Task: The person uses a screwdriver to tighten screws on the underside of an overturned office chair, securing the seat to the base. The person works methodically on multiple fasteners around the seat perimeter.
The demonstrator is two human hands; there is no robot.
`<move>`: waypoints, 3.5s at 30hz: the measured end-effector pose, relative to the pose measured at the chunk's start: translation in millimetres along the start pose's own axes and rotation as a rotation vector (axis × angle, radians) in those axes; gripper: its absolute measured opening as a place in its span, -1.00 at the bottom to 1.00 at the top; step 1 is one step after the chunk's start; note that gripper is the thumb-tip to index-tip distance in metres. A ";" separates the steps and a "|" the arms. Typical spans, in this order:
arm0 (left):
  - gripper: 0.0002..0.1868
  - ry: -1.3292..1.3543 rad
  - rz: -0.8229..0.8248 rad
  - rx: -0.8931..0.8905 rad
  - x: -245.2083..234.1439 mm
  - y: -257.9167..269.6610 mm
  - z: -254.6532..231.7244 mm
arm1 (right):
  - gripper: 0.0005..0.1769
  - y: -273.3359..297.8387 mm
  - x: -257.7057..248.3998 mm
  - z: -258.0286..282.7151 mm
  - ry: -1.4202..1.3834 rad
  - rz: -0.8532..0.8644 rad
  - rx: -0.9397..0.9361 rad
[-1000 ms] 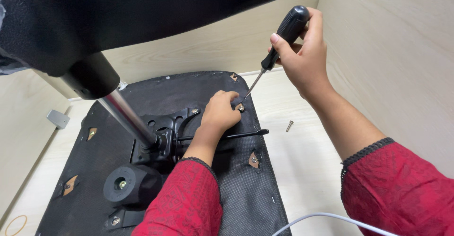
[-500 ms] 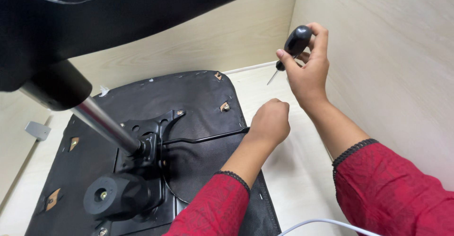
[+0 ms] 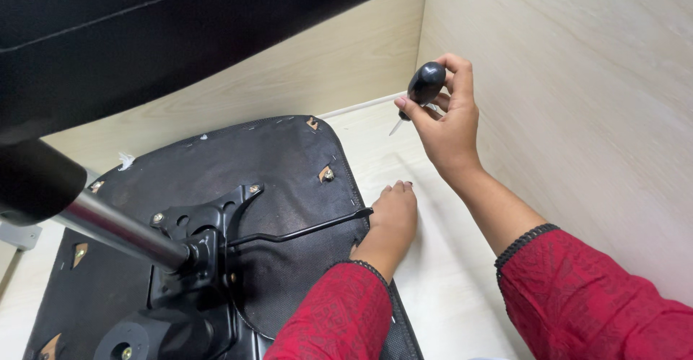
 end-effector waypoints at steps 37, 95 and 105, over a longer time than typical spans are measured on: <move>-0.77 0.325 -1.098 0.083 -209.3 303.6 50.0 | -0.47 87.6 45.9 127.4 -0.633 -0.041 0.279; -0.77 0.545 -0.830 -0.295 -185.7 447.8 450.2 | -0.36 187.0 409.4 271.7 -0.143 0.522 -0.237; -0.86 0.607 -0.913 -0.287 -181.9 449.1 453.6 | -0.37 190.1 428.1 263.1 -0.178 0.593 -0.222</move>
Point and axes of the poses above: each hand's wrist, its own y-axis away from the middle knuckle, its own x-axis out of the palm, z = x × y, the point moved 7 cm from there along -y, towards the middle knuckle
